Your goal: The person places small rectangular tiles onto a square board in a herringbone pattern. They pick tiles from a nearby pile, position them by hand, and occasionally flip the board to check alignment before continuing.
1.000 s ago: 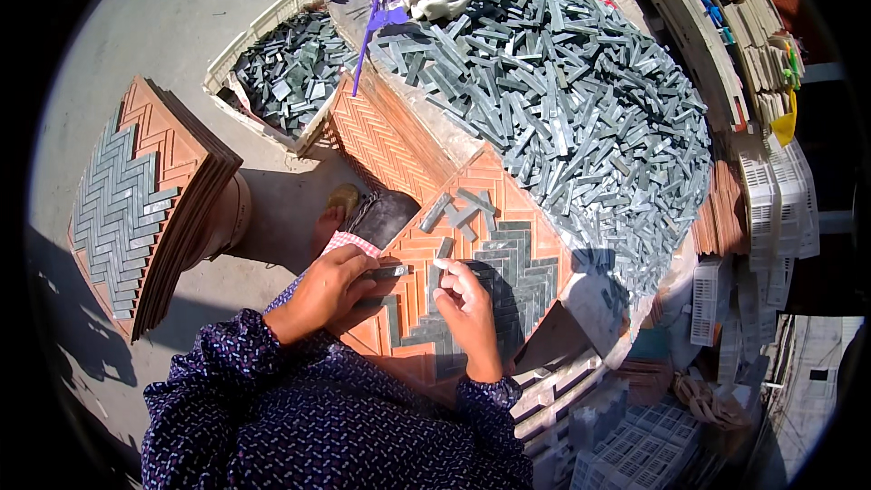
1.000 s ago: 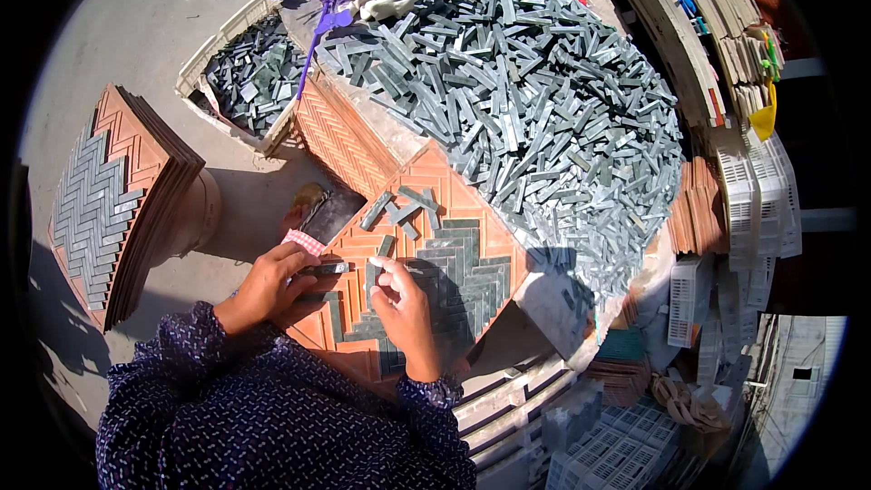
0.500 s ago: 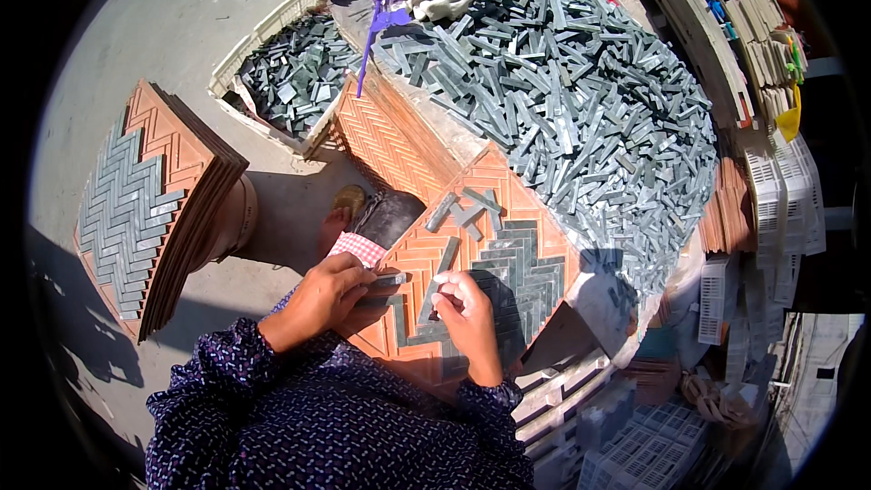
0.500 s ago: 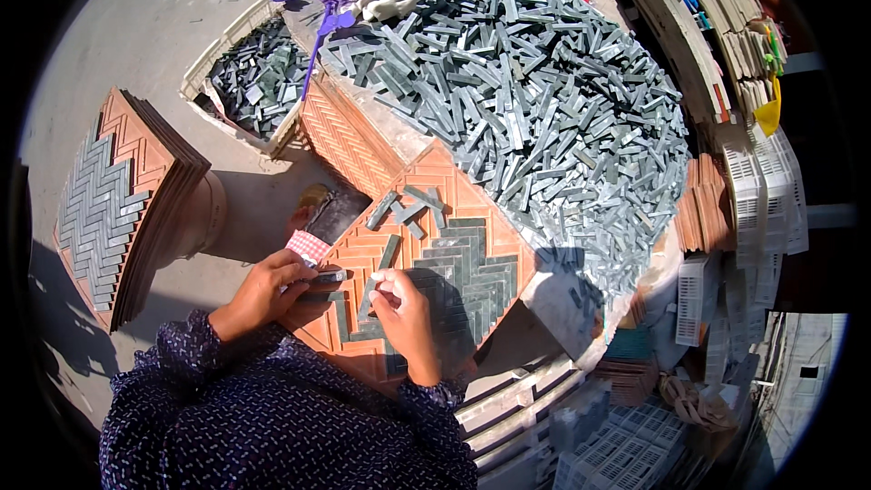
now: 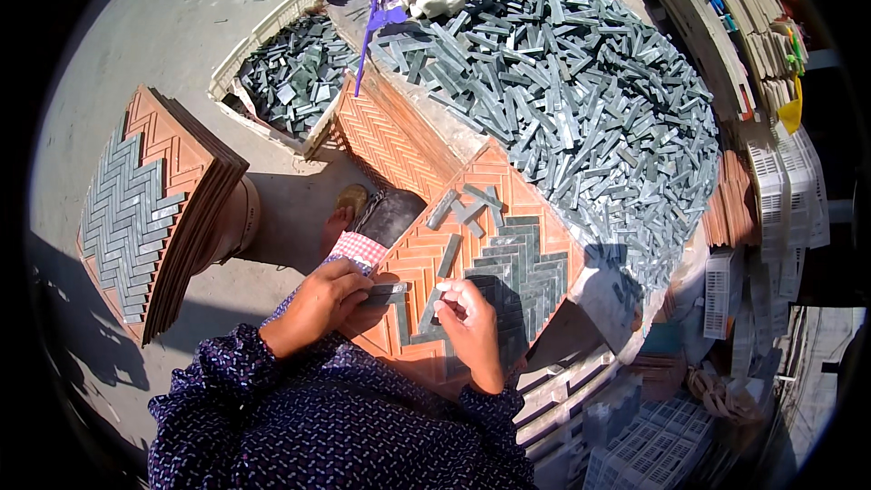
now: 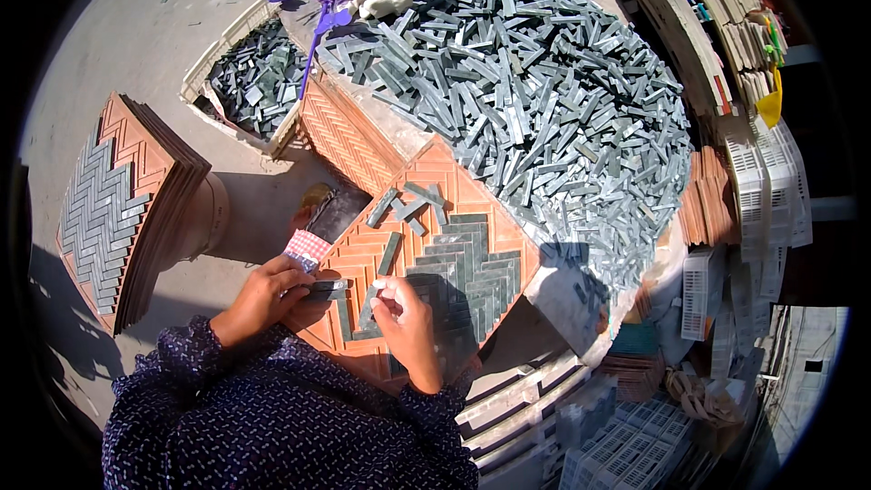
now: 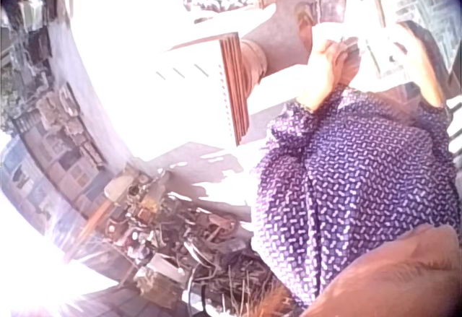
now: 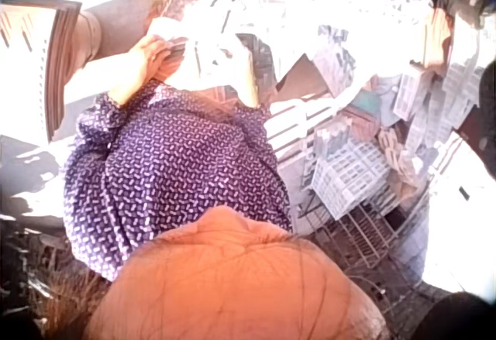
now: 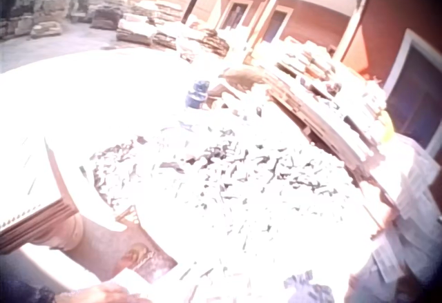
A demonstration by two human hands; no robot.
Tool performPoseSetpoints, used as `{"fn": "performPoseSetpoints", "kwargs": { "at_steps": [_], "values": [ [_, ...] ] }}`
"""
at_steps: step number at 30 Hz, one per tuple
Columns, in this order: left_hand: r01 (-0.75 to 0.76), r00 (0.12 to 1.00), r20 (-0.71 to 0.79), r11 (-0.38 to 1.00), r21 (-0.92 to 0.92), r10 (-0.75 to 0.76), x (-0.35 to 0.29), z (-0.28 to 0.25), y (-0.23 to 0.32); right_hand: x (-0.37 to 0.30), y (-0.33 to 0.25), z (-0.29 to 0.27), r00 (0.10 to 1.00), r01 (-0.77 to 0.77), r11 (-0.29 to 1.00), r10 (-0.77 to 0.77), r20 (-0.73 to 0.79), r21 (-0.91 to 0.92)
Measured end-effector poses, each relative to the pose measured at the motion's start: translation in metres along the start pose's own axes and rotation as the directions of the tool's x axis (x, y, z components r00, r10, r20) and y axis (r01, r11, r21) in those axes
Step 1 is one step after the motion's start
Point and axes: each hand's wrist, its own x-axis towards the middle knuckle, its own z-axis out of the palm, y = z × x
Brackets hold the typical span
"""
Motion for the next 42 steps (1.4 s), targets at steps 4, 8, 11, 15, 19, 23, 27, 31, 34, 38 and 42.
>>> {"fn": "performPoseSetpoints", "kwargs": {
  "at_steps": [4,8,11,15,19,23,27,31,34,38,42],
  "values": [
    [-0.03,0.999,0.015,0.999,0.011,0.03,0.009,0.008,-0.001,0.001,0.002,0.001,0.999,0.004,1.0,-0.003,-0.037,0.027],
    [-0.095,0.994,0.041,0.995,-0.031,0.097,0.011,0.008,-0.007,0.004,-0.005,0.007,0.997,0.068,0.994,-0.07,-0.016,-0.086],
    [-0.081,0.992,0.088,0.996,-0.047,0.085,0.017,0.0,0.002,0.006,-0.014,0.012,0.984,0.172,0.952,-0.178,-0.001,-0.252],
    [-0.063,0.998,0.015,0.996,-0.07,0.064,0.014,0.005,0.003,0.002,-0.01,0.027,0.968,0.25,0.856,-0.227,0.107,-0.451],
    [-0.037,0.999,-0.032,0.995,-0.095,0.034,0.015,0.005,0.002,0.001,-0.01,0.025,0.984,0.175,0.93,-0.175,0.029,-0.323],
    [0.003,0.997,-0.078,0.996,-0.091,-0.01,0.016,0.002,0.0,0.004,-0.007,0.016,0.97,0.208,0.89,-0.24,-0.03,-0.406],
    [-0.01,0.998,-0.07,0.997,-0.076,0.005,0.017,0.003,0.002,-0.002,-0.019,0.027,0.989,0.144,0.869,-0.146,0.033,-0.473],
    [0.001,0.998,-0.056,0.995,-0.097,-0.007,0.018,0.001,0.005,-0.002,-0.011,0.03,0.994,0.102,0.906,-0.11,0.004,-0.41],
    [-0.009,0.997,-0.076,0.997,-0.083,0.002,0.017,0.001,0.002,-0.002,-0.014,0.02,0.994,0.104,0.94,-0.103,0.021,-0.326],
    [-0.043,0.995,-0.093,0.995,-0.086,0.035,0.018,0.003,0.002,-0.002,-0.012,0.012,0.999,0.027,0.99,-0.023,0.032,-0.138],
    [-0.045,0.997,-0.069,0.995,-0.085,0.04,0.019,0.002,0.004,-0.001,-0.004,0.008,0.999,-0.017,0.997,0.019,0.033,-0.075]
  ]
}}
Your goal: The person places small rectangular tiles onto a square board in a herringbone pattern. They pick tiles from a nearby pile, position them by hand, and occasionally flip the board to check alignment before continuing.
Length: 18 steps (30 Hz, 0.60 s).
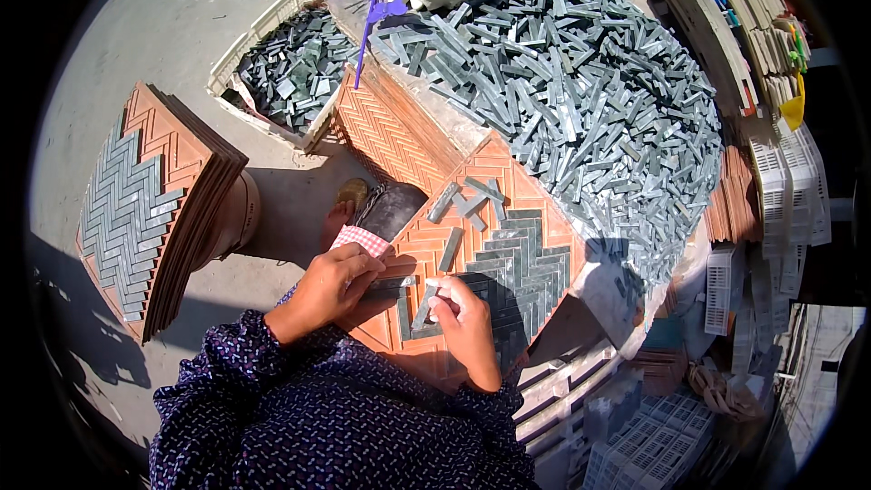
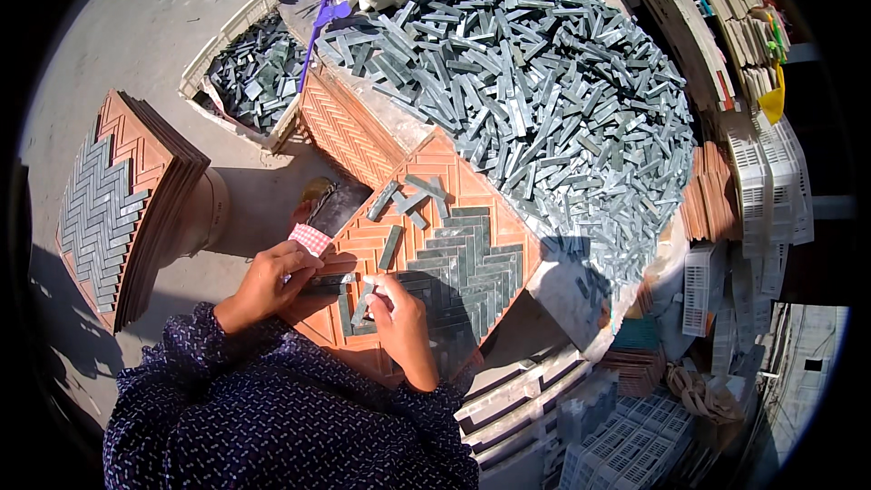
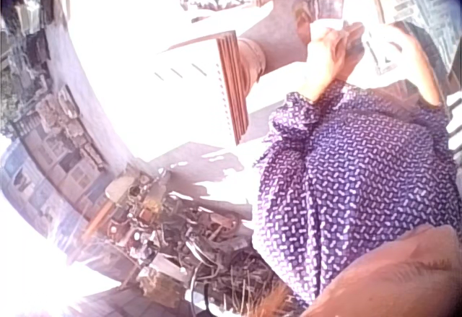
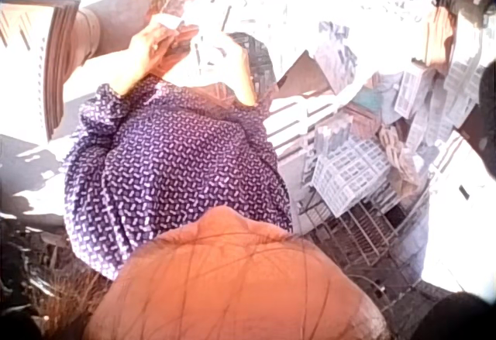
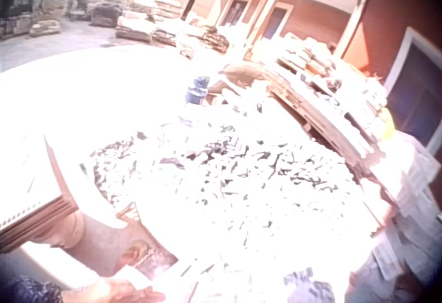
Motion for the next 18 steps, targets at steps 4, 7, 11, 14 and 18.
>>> {"fn": "performPoseSetpoints", "kwargs": {
  "at_steps": [4,7,11,14,18],
  "values": [
    [0.004,1.0,0.0,1.0,-0.004,-0.004,0.0,-0.001,0.002,0.0,-0.002,-0.002,0.999,-0.02,0.997,0.018,0.026,0.07],
    [-0.005,1.0,0.014,1.0,-0.003,0.005,0.001,-0.001,0.003,0.0,-0.003,-0.002,0.999,-0.042,0.987,0.039,0.026,0.156],
    [0.01,0.997,0.07,1.0,-0.016,-0.009,0.002,-0.001,0.007,0.001,-0.006,-0.01,0.992,-0.046,0.975,0.018,0.128,0.216],
    [0.325,0.932,0.271,0.888,-0.325,-0.242,-0.007,0.009,0.02,-0.002,-0.014,-0.008,0.983,-0.103,0.835,0.003,0.182,0.54],
    [0.713,0.691,0.663,0.423,-0.559,-0.288,-0.003,0.01,0.038,-0.005,-0.011,-0.01,0.984,0.017,0.833,-0.111,0.137,0.553]
  ]
}}
